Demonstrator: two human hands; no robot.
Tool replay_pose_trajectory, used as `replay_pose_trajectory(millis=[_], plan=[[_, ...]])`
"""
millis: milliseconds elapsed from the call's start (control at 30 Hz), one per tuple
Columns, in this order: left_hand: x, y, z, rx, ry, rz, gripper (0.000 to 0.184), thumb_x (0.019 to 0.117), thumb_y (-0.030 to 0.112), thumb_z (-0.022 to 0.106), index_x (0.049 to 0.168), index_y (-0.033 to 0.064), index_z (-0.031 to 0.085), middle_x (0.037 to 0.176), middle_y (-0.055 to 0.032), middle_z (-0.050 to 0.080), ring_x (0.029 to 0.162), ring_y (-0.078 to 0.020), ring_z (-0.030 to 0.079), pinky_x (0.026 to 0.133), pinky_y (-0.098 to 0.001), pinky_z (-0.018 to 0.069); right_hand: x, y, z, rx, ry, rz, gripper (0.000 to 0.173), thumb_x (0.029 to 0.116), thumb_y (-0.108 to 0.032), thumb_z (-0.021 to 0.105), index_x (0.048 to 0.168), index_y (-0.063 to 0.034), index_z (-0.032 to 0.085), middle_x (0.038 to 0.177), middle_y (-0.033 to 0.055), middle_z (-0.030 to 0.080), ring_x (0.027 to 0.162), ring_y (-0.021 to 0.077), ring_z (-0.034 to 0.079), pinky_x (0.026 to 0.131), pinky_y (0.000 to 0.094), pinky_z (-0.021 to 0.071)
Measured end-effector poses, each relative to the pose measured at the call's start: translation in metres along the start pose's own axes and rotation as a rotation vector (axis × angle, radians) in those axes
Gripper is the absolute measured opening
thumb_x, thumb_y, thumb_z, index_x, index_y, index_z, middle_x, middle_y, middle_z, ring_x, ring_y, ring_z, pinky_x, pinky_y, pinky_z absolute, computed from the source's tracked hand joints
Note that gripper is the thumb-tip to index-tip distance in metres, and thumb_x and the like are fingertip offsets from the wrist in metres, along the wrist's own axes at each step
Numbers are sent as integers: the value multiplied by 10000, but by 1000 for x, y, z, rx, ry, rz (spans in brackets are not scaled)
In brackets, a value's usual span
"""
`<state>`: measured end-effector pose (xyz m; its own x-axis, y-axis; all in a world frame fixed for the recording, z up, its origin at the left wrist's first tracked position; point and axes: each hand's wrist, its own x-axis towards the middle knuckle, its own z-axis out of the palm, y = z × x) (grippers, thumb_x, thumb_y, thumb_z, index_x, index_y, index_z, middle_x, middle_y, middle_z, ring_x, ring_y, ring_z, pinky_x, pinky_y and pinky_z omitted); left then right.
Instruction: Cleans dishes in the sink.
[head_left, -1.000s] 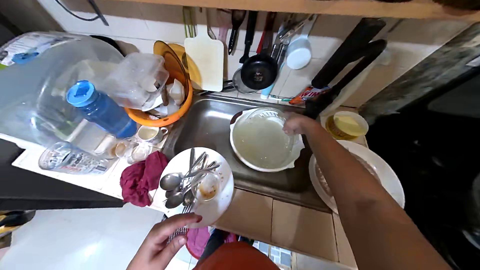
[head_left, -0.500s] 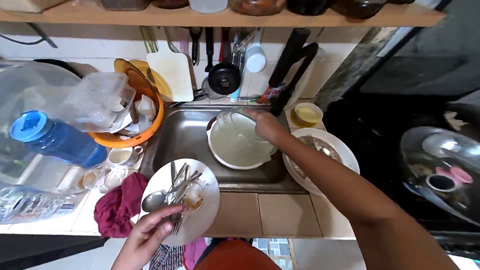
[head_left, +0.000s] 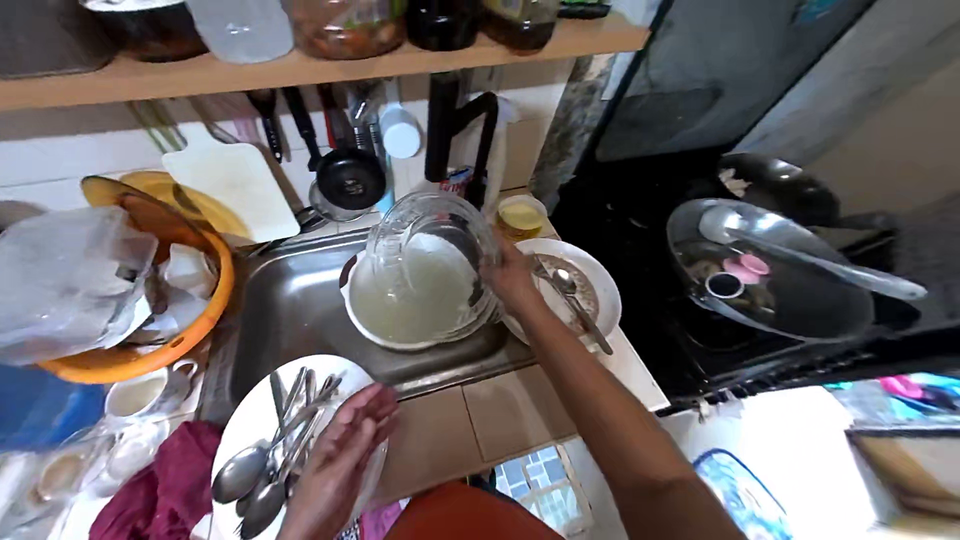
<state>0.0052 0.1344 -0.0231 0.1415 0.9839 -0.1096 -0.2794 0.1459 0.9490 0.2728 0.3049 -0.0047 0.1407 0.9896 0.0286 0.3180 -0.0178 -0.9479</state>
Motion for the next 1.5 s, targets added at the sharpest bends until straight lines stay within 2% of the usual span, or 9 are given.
replay_pose_trajectory(millis=[100,233,367,533,633,767,1000,1333,1500], plan=[[22,-15,31,-118,85,-193,528,1036,176,517,1488,-25,334,1311,-67,614,1126,-132,658,963,-314,557,-22,18,8,335,63,239,619,1019,28,509,1589,-123,321,1209,205,611,900,243,636,787,415,557],[56,-27,70,-307,363,-321,333,1129,226,341,1354,-2,431,1104,-85,639,920,-142,688,832,-293,587,-43,26,17,709,147,441,680,954,132,529,1561,-95,324,997,144,589,683,164,586,619,311,533],[73,-42,80,-358,329,-173,349,1130,326,277,1280,67,456,1013,-65,705,876,-171,728,777,-343,630,-69,31,13,887,104,615,715,965,108,511,1580,-126,232,1002,155,604,684,185,622,623,334,559],[72,-50,80,-197,335,-146,377,1034,-9,331,1409,27,320,1014,-81,719,814,-167,738,694,-320,624,-84,36,3,941,47,691,766,949,136,495,1590,-154,193,1083,162,585,776,204,630,693,367,554],[72,-44,88,-154,355,-180,431,962,-54,323,1389,2,311,1031,-106,697,823,-181,730,690,-321,613,-84,44,-19,746,-115,561,554,1084,-103,448,1585,-73,214,1175,172,594,899,200,654,801,352,559],[79,-33,96,-156,373,-219,410,964,-23,303,1374,-4,318,1010,-108,686,801,-184,725,696,-333,615,-66,63,-78,-123,20,214,441,1100,-268,454,1357,52,614,1348,278,617,1306,372,560,1134,503,397],[100,-23,121,-28,447,-264,497,991,-44,336,1477,-4,239,1078,-159,631,737,-184,693,640,-322,595,-25,94,-101,-654,-53,510,1067,898,-727,600,1647,-99,172,1486,390,408,1375,554,414,1101,689,336],[113,-19,136,-94,471,-275,502,1005,-14,316,1495,14,211,1127,-167,612,732,-187,698,638,-326,602,-10,101,-112,-639,-192,571,850,922,-100,675,1624,-53,198,1451,332,468,1296,493,524,1041,623,442],[103,-24,119,-126,521,-228,453,984,-19,311,1434,26,275,1056,-123,639,746,-183,705,649,-331,612,-19,104,-143,-579,-93,439,582,1021,-311,636,1506,-32,477,1434,333,508,1346,511,471,1082,666,387]])
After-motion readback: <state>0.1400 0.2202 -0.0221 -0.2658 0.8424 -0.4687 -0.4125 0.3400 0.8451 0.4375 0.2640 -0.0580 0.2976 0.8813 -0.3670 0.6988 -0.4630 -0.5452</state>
